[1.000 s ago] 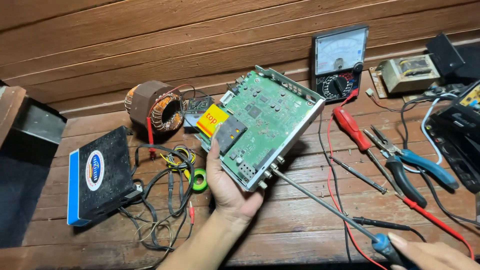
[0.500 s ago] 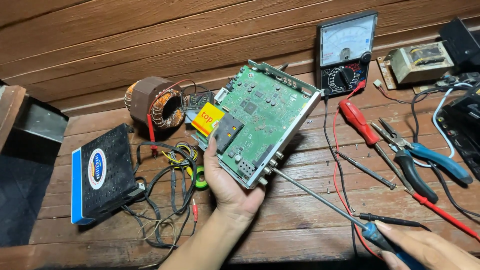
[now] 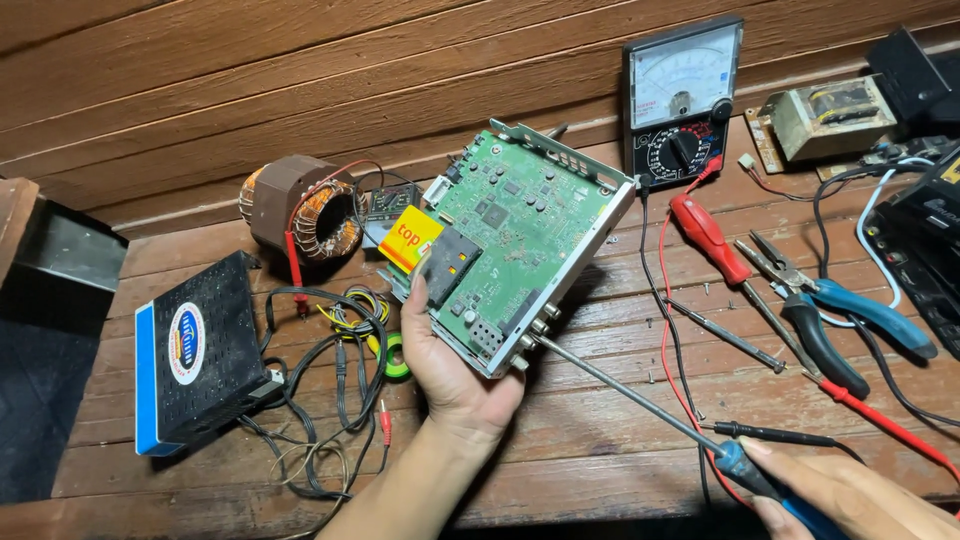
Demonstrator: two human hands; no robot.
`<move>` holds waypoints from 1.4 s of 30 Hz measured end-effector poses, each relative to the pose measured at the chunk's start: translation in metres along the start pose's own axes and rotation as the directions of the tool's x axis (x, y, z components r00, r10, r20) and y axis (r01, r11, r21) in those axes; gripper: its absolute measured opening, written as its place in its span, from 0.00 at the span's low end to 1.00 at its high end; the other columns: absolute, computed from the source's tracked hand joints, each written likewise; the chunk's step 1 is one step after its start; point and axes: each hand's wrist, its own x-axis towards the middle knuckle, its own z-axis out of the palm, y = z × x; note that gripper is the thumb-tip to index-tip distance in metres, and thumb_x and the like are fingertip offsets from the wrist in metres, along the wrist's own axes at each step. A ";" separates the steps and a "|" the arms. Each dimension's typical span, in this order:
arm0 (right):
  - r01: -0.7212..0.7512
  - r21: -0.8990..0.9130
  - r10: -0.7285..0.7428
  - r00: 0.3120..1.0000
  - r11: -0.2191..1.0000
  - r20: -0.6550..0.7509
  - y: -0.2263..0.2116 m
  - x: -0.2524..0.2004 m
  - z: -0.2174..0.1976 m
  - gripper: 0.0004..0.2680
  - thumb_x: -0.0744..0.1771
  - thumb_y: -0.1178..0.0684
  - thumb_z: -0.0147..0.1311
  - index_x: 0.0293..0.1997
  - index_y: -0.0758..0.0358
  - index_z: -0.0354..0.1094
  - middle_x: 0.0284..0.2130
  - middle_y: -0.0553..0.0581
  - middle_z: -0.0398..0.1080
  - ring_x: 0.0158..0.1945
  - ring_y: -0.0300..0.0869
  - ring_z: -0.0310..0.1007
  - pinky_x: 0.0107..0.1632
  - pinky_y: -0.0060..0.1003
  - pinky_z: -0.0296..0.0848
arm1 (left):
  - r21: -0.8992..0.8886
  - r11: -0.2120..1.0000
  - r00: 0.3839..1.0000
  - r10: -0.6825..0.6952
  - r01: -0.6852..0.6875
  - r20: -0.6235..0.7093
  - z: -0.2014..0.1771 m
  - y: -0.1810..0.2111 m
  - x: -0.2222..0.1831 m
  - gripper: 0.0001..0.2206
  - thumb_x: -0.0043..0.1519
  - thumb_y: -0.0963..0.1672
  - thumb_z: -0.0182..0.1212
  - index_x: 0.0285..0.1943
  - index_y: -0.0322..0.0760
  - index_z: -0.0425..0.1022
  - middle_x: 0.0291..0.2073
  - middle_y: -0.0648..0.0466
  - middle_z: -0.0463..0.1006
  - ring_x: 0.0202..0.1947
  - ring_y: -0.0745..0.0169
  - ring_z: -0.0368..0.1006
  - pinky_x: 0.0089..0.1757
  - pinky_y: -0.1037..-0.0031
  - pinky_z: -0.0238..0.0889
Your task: Disassembling an electronic device to remove and inspect the internal circuit board using hand tools.
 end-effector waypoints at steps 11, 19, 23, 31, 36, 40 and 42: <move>-0.033 -0.003 0.033 0.999 0.999 -0.005 0.006 -0.006 0.003 0.22 0.58 0.50 0.61 0.60 0.38 0.74 0.45 0.40 0.84 0.48 0.32 0.86 0.54 0.28 0.76 | 0.017 1.000 1.000 -0.017 0.017 -0.009 0.000 0.000 -0.001 0.26 0.57 0.53 0.55 0.61 0.38 0.74 0.52 0.43 0.79 0.50 0.42 0.74 0.52 0.52 0.67; -0.078 -0.010 0.078 0.996 0.997 -0.046 -0.012 -0.003 0.001 0.19 0.59 0.51 0.60 0.57 0.40 0.76 0.41 0.40 0.85 0.46 0.31 0.85 0.53 0.29 0.75 | -0.005 1.000 1.000 0.017 -0.017 0.007 -0.001 -0.001 0.001 0.25 0.59 0.52 0.54 0.63 0.38 0.73 0.53 0.44 0.79 0.52 0.43 0.74 0.52 0.52 0.67; -0.054 0.011 0.055 0.998 0.998 -0.019 -0.010 0.000 -0.002 0.20 0.59 0.50 0.60 0.58 0.40 0.75 0.42 0.40 0.85 0.46 0.32 0.86 0.53 0.29 0.77 | -0.010 1.000 1.000 0.005 -0.005 0.014 -0.001 -0.001 0.001 0.25 0.59 0.52 0.54 0.62 0.38 0.73 0.53 0.44 0.79 0.52 0.43 0.74 0.53 0.52 0.67; -0.369 0.097 0.358 0.927 0.924 0.112 -0.004 -0.001 0.001 0.18 0.58 0.49 0.64 0.52 0.38 0.83 0.46 0.38 0.88 0.49 0.26 0.86 0.60 0.26 0.74 | 0.074 0.997 1.000 -0.001 0.002 -0.008 -0.008 -0.007 0.003 0.23 0.57 0.50 0.56 0.58 0.34 0.75 0.48 0.42 0.80 0.45 0.42 0.76 0.47 0.54 0.69; -0.785 0.242 0.698 0.618 0.570 0.361 0.018 -0.015 0.023 0.19 0.61 0.60 0.62 0.56 0.43 0.81 0.44 0.47 0.87 0.49 0.35 0.82 0.57 0.30 0.73 | 0.136 0.990 0.999 0.025 -0.028 0.023 -0.014 -0.013 0.004 0.22 0.55 0.47 0.58 0.58 0.38 0.75 0.44 0.44 0.81 0.42 0.44 0.77 0.41 0.55 0.71; -0.796 0.516 0.670 0.572 0.315 0.473 0.045 -0.038 0.042 0.20 0.64 0.72 0.58 0.62 0.64 0.81 0.41 0.73 0.92 0.43 0.56 0.91 0.53 0.41 0.75 | 0.160 0.987 0.999 0.006 -0.012 0.039 -0.023 -0.021 0.009 0.21 0.54 0.46 0.58 0.58 0.36 0.76 0.42 0.45 0.81 0.41 0.47 0.77 0.42 0.56 0.72; -0.775 0.501 0.630 0.618 0.386 0.471 0.050 -0.043 0.043 0.20 0.63 0.67 0.59 0.62 0.59 0.81 0.44 0.65 0.93 0.43 0.52 0.94 0.55 0.39 0.79 | 0.172 0.985 0.999 -0.011 0.005 0.036 -0.023 -0.020 0.007 0.22 0.54 0.47 0.58 0.58 0.36 0.76 0.41 0.44 0.81 0.40 0.46 0.77 0.41 0.56 0.72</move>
